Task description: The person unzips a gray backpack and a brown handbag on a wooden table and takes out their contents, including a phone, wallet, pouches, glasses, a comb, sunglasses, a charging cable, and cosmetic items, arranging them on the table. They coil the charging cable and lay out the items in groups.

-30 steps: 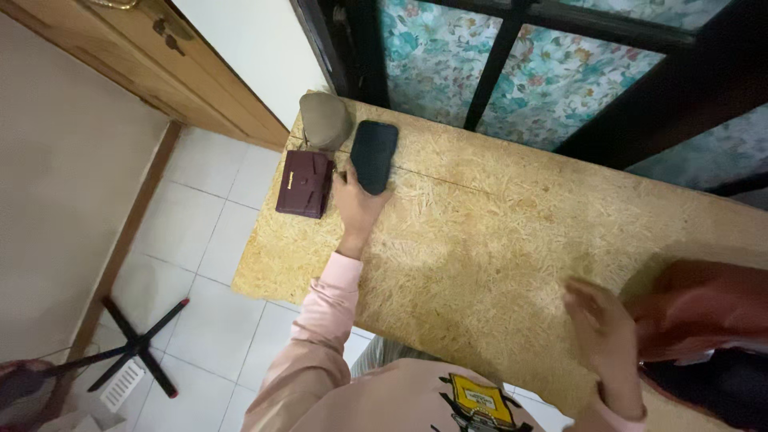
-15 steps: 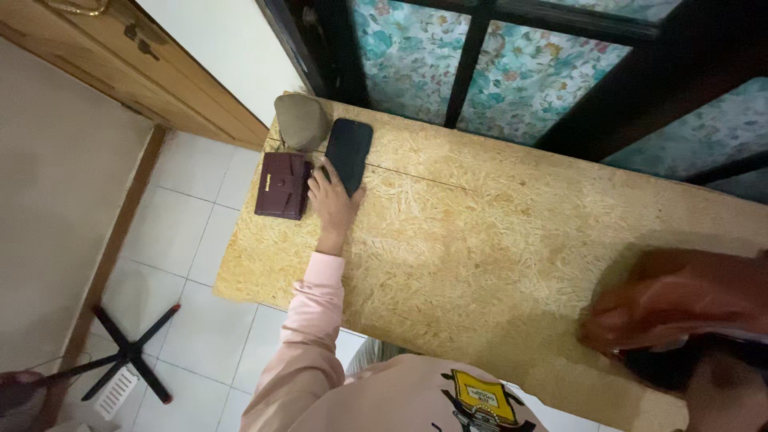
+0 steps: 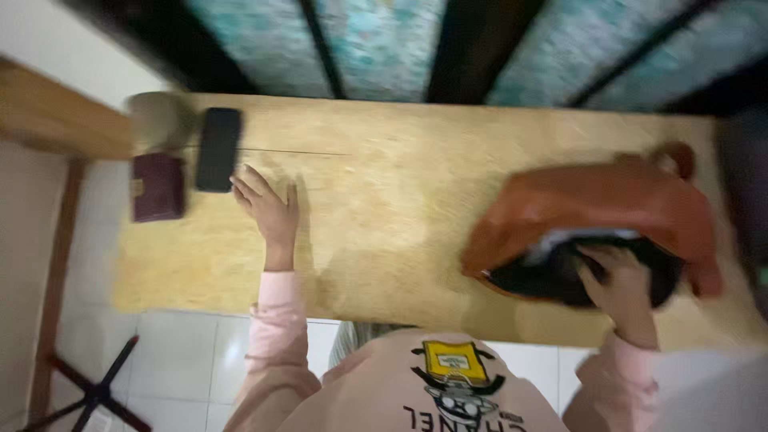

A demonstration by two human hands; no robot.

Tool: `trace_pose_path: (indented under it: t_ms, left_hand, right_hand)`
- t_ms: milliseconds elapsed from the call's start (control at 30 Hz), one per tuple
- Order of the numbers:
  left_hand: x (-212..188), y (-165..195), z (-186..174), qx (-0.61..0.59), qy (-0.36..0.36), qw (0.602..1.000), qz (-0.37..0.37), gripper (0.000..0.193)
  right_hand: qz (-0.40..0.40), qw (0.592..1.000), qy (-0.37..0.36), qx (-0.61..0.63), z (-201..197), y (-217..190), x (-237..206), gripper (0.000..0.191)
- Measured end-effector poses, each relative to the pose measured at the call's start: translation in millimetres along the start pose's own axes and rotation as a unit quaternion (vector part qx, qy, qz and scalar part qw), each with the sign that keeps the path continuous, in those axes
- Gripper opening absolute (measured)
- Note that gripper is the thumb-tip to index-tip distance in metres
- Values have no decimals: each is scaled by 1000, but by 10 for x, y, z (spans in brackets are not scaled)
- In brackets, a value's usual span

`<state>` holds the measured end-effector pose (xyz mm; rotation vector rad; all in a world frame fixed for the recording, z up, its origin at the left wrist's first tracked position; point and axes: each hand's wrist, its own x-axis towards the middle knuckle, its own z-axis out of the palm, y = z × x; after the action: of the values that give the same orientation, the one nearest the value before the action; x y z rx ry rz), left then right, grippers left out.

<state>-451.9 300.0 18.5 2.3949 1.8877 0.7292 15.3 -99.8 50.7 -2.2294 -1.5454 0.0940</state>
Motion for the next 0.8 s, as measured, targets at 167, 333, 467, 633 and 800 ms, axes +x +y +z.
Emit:
trace_pose_path:
  t_ms: [167,333,467,633,800]
  left_hand:
    - [-630,1205,106,-212,-52,968,122,75]
    - [-1215,2338,-212,-373,-140,893,208,37]
    - [-1379,2806,-458,-410,-182,852,270,33]
    - [-1453,2947,-510,-377,-211,863,261,35]
    - [-1420,2899,-447,-400,-219,852,258,35]
  right_hand:
    - [36,997,32,55,-82,-199,135,29]
    - [8,1000,-13,21,-129,-286,312,30]
    - [-48,994,41,-89,-127,-301,312,30]
    - [-20,998,-35,-54,-46,-167,300,29]
    - [-61,996,-69,-7,-64,-45,387,21]
